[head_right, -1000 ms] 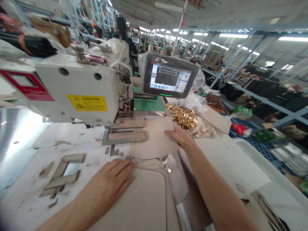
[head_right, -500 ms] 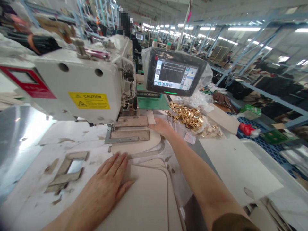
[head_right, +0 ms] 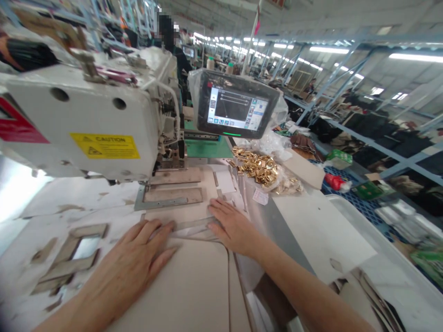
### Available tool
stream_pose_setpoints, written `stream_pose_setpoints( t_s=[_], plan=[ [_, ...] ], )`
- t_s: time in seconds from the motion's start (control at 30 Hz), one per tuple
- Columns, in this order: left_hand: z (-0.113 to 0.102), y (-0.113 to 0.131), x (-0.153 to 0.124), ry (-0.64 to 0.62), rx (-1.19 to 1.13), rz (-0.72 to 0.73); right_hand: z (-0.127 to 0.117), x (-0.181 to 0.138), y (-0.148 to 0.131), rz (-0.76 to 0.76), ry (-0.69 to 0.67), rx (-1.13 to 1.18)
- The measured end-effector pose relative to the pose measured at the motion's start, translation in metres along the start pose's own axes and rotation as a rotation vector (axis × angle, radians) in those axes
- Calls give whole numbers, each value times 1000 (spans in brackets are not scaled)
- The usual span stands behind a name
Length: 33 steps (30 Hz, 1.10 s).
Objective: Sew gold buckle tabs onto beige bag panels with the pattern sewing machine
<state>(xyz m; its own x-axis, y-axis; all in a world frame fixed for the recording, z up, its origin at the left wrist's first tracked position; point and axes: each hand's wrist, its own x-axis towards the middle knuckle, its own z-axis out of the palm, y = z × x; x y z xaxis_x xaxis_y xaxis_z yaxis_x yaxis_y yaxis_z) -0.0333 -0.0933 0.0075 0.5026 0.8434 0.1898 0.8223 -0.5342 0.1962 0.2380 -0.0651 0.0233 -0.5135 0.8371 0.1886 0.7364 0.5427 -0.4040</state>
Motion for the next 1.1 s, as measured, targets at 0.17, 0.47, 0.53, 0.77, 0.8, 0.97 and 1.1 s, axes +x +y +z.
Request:
stream_pose_setpoints(
  t_s=[0.17,0.47,0.53,0.77,0.8,0.97,1.1],
  plan=[
    [-2,-1,8,-45,20,-12,13,-21,-12,-3,-10,-43],
    [0,-2,6,-16,74,24,10,-18,-20,45,45,-3],
    [3,-3,6,-1,82,27,10,-19,-19,40,48,9],
    [4,-4,7,28,59,40,15,-22,-19,-31,117,59],
    [3,-4,7,10,56,39,14,-21,-14,-46,144,83],
    [0,-2,8,1,46,30,-17,7,56,153,366,58],
    [-2,-5,7,30,33,32,-52,49,114,410,249,-217]
  ],
)
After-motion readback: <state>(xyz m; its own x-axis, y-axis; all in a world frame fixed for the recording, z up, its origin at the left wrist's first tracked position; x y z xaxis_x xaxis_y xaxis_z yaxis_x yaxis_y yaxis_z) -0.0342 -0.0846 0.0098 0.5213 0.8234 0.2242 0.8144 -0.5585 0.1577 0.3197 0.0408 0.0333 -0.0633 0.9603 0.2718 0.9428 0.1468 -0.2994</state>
